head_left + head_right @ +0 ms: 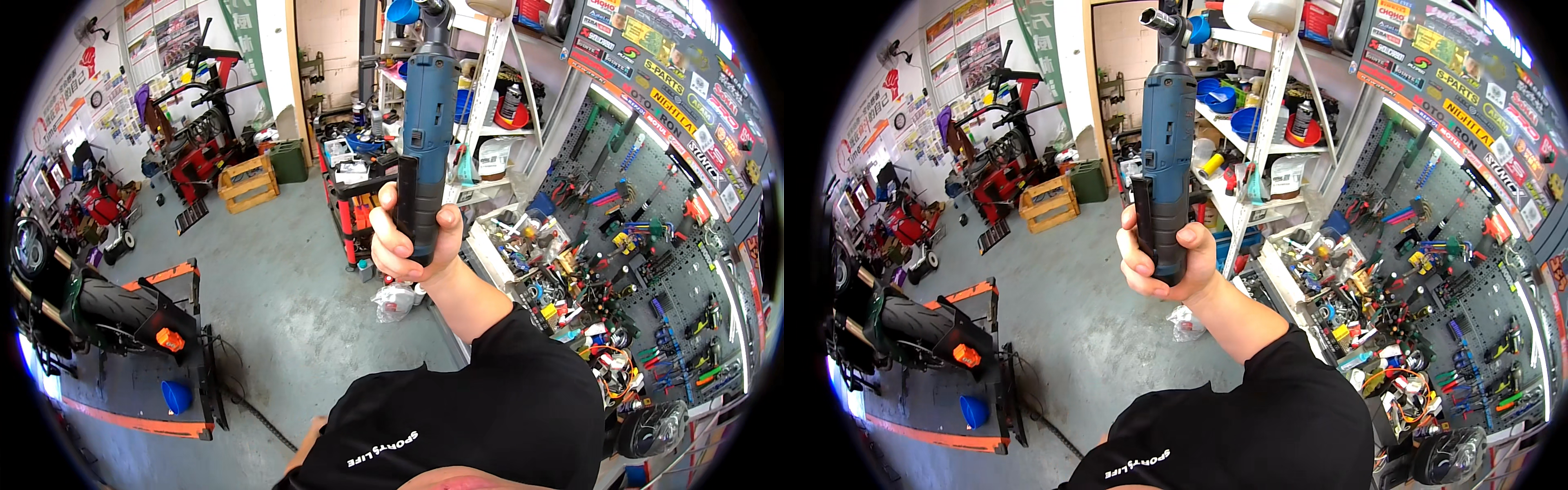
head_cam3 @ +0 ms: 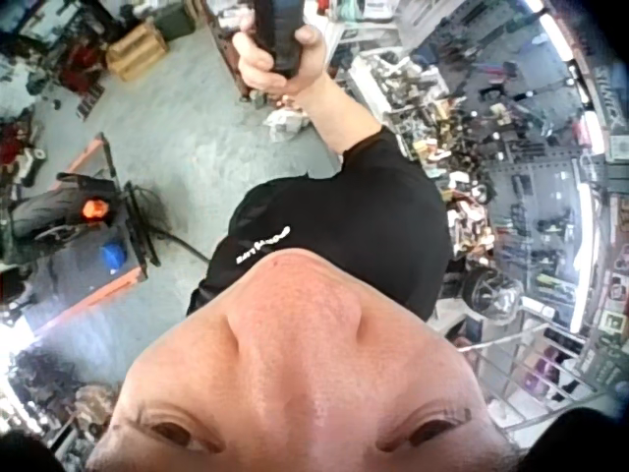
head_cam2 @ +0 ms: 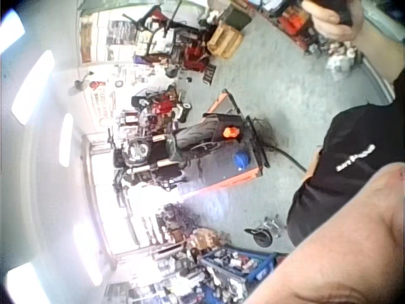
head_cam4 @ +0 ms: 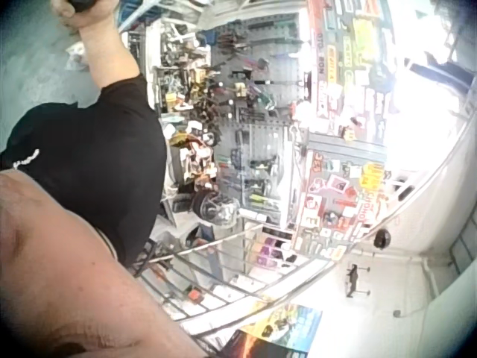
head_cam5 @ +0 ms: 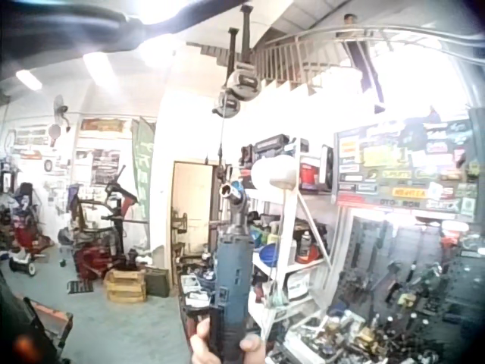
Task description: The person selects a blue cordless impact wrench from a tool rack and attaches a socket to it. They then walk to a green motorcycle on a lift and use the wrench to tighten bolts on the motorcycle's frame and engine area.
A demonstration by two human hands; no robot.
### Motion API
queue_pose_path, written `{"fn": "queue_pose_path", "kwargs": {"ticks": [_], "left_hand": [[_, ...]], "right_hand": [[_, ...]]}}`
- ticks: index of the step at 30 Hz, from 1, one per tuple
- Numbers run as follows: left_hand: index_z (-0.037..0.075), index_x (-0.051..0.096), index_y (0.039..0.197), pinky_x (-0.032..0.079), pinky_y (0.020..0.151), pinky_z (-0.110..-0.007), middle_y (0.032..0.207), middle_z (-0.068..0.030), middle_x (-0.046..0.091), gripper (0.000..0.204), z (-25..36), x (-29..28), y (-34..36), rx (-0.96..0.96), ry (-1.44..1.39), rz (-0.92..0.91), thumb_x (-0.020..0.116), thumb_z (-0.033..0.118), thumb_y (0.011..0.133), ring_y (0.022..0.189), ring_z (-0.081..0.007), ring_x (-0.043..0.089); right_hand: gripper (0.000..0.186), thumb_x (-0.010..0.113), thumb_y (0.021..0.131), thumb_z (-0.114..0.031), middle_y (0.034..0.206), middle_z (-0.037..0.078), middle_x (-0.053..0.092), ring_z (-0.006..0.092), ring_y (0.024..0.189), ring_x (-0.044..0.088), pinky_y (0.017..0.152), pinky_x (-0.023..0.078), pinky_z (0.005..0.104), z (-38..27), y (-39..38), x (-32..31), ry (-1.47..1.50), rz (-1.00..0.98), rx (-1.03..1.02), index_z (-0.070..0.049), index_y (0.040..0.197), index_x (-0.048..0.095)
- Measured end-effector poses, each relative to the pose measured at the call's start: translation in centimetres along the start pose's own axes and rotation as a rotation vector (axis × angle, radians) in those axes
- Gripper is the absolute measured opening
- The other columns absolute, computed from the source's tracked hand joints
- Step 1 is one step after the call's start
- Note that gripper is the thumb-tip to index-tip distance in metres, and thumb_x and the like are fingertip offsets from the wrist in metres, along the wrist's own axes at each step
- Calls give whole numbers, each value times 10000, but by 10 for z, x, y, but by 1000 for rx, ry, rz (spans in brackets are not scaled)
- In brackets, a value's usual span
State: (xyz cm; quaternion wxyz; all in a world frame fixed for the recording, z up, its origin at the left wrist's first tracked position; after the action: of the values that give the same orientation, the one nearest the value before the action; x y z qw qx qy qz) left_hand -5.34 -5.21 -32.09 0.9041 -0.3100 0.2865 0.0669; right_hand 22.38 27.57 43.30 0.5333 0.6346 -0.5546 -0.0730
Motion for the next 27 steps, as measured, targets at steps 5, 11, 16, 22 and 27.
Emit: {"fn": "queue_pose_path", "kwargs": {"ticks": [5, 11, 16, 22, 27], "left_hand": [[-26, 738, 923, 505, 493, -401, 783, -147, 724, 276, -23, 0, -72, -453, -76, -4, 685, 242, 957, 625, -266, 710], [-37, 742, 978, 509, 496, -401, 800, -148, 731, 274, -25, -21, -77, -496, -205, 70, 679, 228, 954, 631, -271, 723], [-47, 722, 1135, 509, 496, -385, 844, -143, 746, 326, -19, -24, -26, -429, -511, 121, 662, 222, 961, 629, -265, 736], [-42, 713, 1184, 512, 508, -360, 875, -134, 749, 340, 1, -27, -7, -392, -551, 73, 662, 224, 978, 608, -231, 713], [-76, 747, 1089, 584, 623, -393, 845, -134, 750, 298, 22, -22, -32, -352, -409, 130, 699, 171, 930, 689, -230, 722]], "right_hand": [[636, 677, 890, -337, 893, 190, 623, 254, 525, 584, 477, 487, 338, -7, 0, -7, -252, 205, -60, 15, 1387, 495], [630, 650, 888, -321, 920, 208, 630, 260, 543, 589, 492, 494, 344, -5, 11, -2, -328, 190, -91, 15, 1392, 476], [625, 651, 885, -301, 954, 232, 638, 262, 544, 597, 479, 493, 347, -9, 17, 9, -473, 228, -109, 2, 1401, 473], [743, 649, 965, -455, 1430, 385, 467, 251, 561, 660, 450, 513, 318, -11, 30, 24, -569, 147, -89, 68, 1451, 442], [798, 602, 995, -495, 1453, 382, 468, 254, 563, 673, 450, 515, 315, -19, 28, 21, -381, 56, -49, 61, 1520, 372]]}}
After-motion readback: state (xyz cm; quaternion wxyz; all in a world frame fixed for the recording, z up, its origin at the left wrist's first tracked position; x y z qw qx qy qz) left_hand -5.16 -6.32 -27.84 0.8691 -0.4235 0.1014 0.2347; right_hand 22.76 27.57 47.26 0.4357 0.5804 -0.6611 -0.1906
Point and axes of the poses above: each hand's wrist, its own y-axis towards the middle knuckle, its own x-axis out of the palm, z = x × y, the point moved 6 cm from there along y, towards the middle knuckle
